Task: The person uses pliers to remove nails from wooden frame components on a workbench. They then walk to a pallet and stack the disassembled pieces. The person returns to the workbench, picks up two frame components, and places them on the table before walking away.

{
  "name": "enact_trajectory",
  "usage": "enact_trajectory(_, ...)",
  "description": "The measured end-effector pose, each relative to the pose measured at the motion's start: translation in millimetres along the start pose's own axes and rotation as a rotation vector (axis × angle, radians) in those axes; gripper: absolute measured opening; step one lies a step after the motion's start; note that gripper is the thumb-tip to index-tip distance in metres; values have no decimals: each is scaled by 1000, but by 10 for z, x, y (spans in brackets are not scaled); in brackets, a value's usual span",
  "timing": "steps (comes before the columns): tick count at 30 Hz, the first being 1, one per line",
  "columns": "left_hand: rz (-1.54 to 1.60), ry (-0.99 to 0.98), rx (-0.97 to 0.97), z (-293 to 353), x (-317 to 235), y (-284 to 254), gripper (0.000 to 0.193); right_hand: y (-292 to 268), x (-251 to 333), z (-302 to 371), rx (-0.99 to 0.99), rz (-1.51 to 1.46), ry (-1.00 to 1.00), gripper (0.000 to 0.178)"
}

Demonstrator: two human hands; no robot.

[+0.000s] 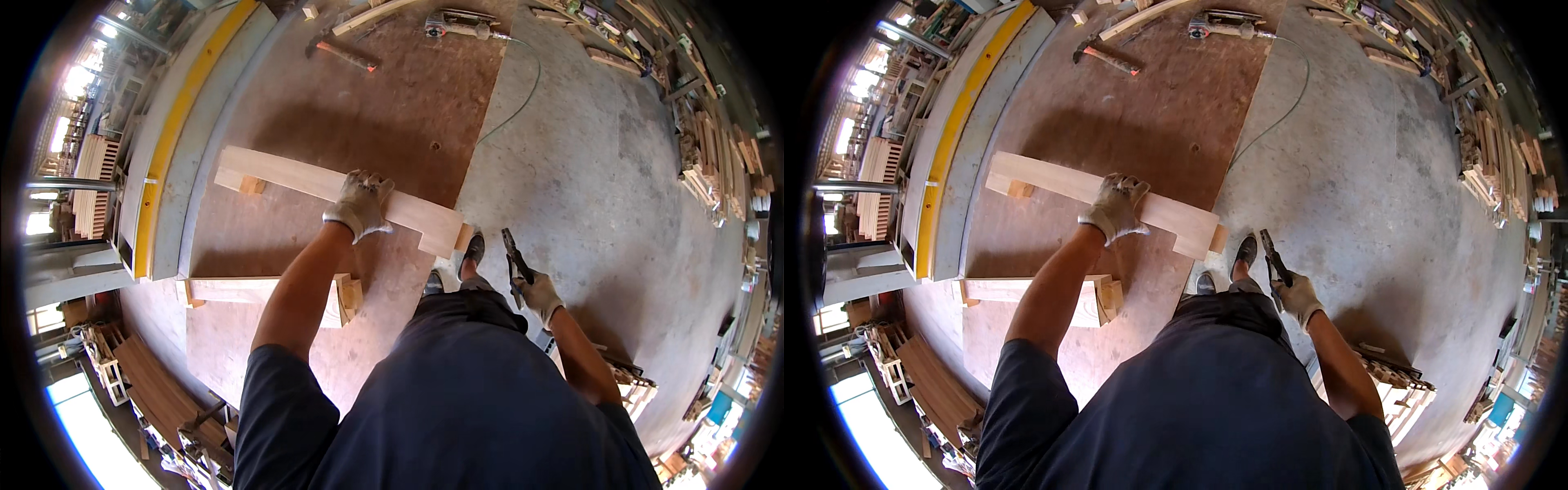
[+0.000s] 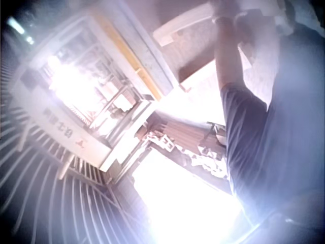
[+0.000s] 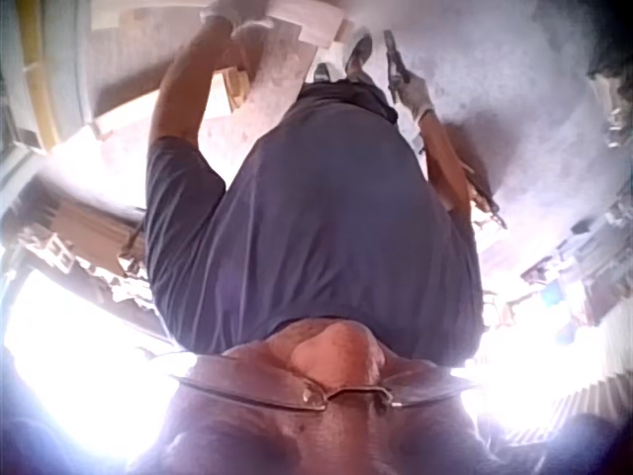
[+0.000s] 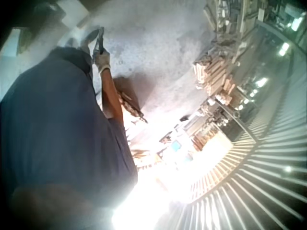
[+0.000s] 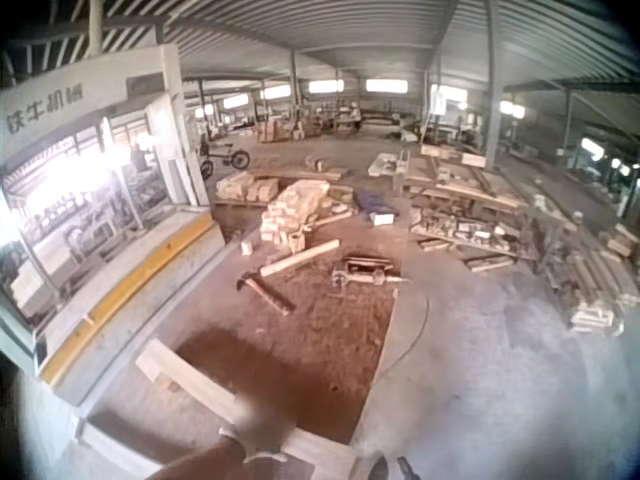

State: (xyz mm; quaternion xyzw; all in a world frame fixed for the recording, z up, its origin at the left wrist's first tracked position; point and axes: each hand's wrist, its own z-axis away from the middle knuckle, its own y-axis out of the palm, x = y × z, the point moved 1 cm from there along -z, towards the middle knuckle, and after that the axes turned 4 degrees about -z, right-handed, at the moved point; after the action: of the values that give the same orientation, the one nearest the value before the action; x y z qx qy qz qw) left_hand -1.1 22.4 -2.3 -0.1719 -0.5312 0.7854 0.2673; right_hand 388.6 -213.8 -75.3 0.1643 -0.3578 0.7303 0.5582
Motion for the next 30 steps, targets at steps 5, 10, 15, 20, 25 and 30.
enact_trajectory(5, 38, 132, 361, -288, 164, -352, 94, -37, 555, 329, 15, 143, -19, 33)
enact_trajectory(10, 184, 121, 200, -424, 426, 31, 87, -67, 759, 372, 4, 200, -73, 37)
enact_trajectory(15, 84, -53, 67, -286, 265, 11, 100, -56, 846, 323, 28, 263, -109, 39)
enact_trajectory(20, 4, -108, -44, -273, 110, 256, 109, -10, 1158, 299, 5, 451, -233, 39)
enact_trajectory(25, 5, -150, -48, -326, -29, 241, 109, 34, 1284, 170, -24, 705, -266, 41)
enact_trajectory(30, 20, -144, -60, -298, -15, 227, 108, 52, 1367, 128, -126, 986, -411, 45)
